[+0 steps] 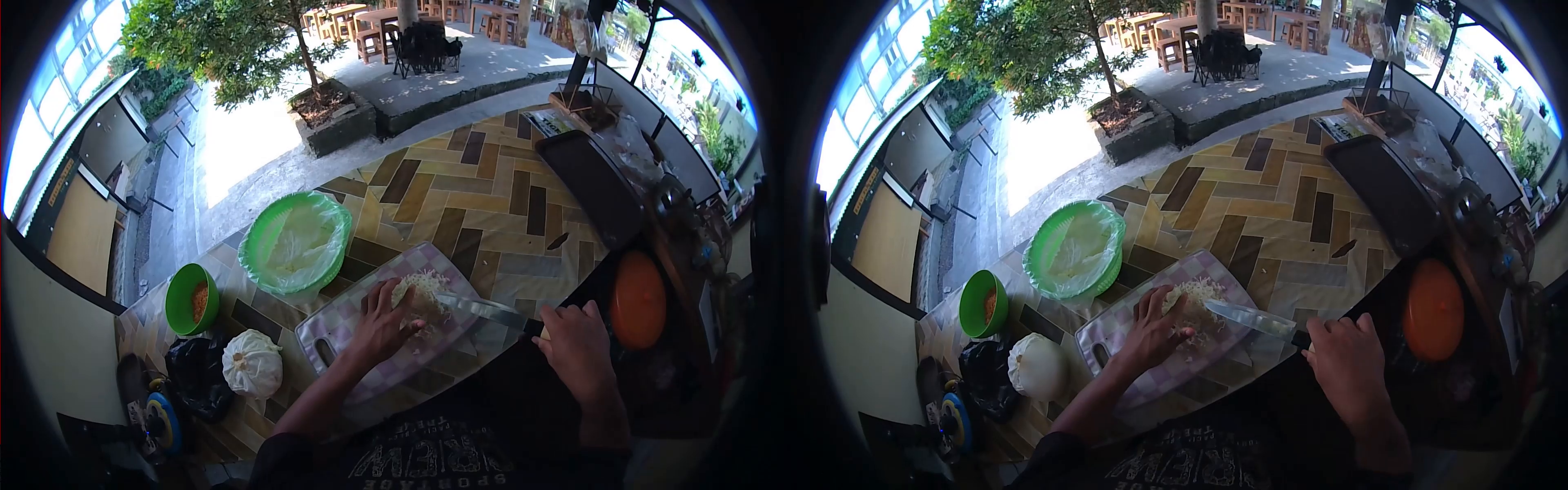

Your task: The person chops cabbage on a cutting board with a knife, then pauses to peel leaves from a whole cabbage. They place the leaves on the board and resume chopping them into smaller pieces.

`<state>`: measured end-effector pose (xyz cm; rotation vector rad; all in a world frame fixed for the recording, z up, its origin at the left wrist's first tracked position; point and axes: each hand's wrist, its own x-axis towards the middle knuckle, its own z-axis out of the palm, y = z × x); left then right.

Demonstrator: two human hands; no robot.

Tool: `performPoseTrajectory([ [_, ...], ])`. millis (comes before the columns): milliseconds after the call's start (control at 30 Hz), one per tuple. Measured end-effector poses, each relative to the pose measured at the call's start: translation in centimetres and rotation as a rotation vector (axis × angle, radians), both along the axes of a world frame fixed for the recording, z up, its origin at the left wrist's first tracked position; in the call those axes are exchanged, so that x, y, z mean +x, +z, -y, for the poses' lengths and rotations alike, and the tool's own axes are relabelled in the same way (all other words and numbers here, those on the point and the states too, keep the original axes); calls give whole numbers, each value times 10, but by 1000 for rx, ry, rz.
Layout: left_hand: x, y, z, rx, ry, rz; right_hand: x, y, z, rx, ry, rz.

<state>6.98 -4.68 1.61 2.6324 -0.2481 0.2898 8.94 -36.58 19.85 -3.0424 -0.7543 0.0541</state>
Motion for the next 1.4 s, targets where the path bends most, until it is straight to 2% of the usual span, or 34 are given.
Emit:
performPoseTrajectory([
  [67, -2, 2, -2, -104, 28, 55, 0, 0, 10, 24, -65, 24],
  [100, -6, 2, -6, -104, 59, 122, 0, 0, 12, 122, -92, 7],
  [167, -16, 4, -13, -106, 119, 261, 1, -6, 9, 148, -128, -110],
  [267, -27, 20, -13, -214, 195, 197, -3, -31, 4, 231, -102, -265],
  [367, -19, 6, -15, -348, 140, 120, -9, -48, -8, 292, -84, -391],
  [500, 4, 12, -9, -314, 21, 82, -6, -65, -11, 408, -177, -455],
  [600, 4, 22, -8, -252, -5, 241, -7, -70, -6, 432, -189, -384],
  [700, -20, 23, -23, -317, 133, 123, -11, -66, -8, 418, -160, -434],
  [833, -62, 9, -35, -288, 240, -94, -22, -89, -17, 345, -58, -550],
  [933, -86, 8, -29, -232, 233, -168, -27, -92, -30, 279, -7, -544],
  [1100, -96, 4, -24, -151, 183, -102, -22, -72, -35, 224, -42, -527],
  [1200, -95, 1, -21, -174, 155, -78, -19, -62, -30, 283, -49, -568],
  [1300, -93, 2, -16, -200, 117, -49, -18, -69, -28, 364, -30, -592],
  [1400, -91, -1, -10, -210, 116, -38, -28, -90, -35, 320, 53, -553],
])
